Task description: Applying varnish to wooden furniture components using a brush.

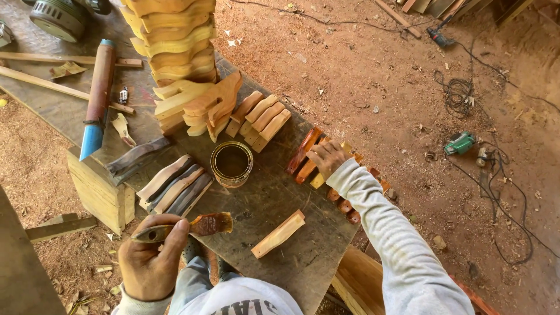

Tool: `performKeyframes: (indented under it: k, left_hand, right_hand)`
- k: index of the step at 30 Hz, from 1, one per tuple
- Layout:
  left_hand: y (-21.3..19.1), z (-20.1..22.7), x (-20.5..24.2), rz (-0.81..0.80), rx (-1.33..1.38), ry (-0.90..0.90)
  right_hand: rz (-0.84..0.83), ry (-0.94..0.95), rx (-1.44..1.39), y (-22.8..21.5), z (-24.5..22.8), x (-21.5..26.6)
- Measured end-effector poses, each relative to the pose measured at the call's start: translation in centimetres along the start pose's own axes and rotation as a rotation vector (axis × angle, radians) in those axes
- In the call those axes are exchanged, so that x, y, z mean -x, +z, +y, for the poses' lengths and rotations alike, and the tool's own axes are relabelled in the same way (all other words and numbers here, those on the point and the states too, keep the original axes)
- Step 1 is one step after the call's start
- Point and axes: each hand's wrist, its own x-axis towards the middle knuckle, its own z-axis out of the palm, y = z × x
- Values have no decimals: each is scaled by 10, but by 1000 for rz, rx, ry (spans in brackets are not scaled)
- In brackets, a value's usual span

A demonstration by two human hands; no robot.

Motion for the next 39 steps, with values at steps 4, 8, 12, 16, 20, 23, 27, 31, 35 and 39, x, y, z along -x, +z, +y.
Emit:
performKeyframes:
  k: [4,8,12,16,20,23,27,31,35,39]
  left_hand:
    - [11,-24,-1,-98,58,54]
    - [21,-5,3,-132,71,24]
    - [15,-6,6,-99,51,-20]
    - [10,-9,8,-32,47,-77]
    - [8,-22,10,-53,74,-82]
    - [8,-25,9,-54,72,-100]
    - [13,-24,10,-22,62,-123]
    - [16,-28,10,-65,13,-30]
    - [24,-14,11,-143,-28,219]
    - [32,6,7,-263,-168,399]
  right_hand:
    - [-268,8,8,8,0,-35]
    - [-1139,216,-56,-4,2,-101]
    - [-1346,174,-67,-4,6,-138]
    - [-1065,128,-214,54,32,-110]
    - [-1078,137,-231,39,33,-111]
    - [-1090,153,-247,26,34,-114]
    - [-1113,194,-271,9,30,-124]
    - [-1104,220,-291,-8,31,-133]
    - [-1111,244,-319,-25,38,-146]
    - [-1018,111,-355,-36,47,-148]
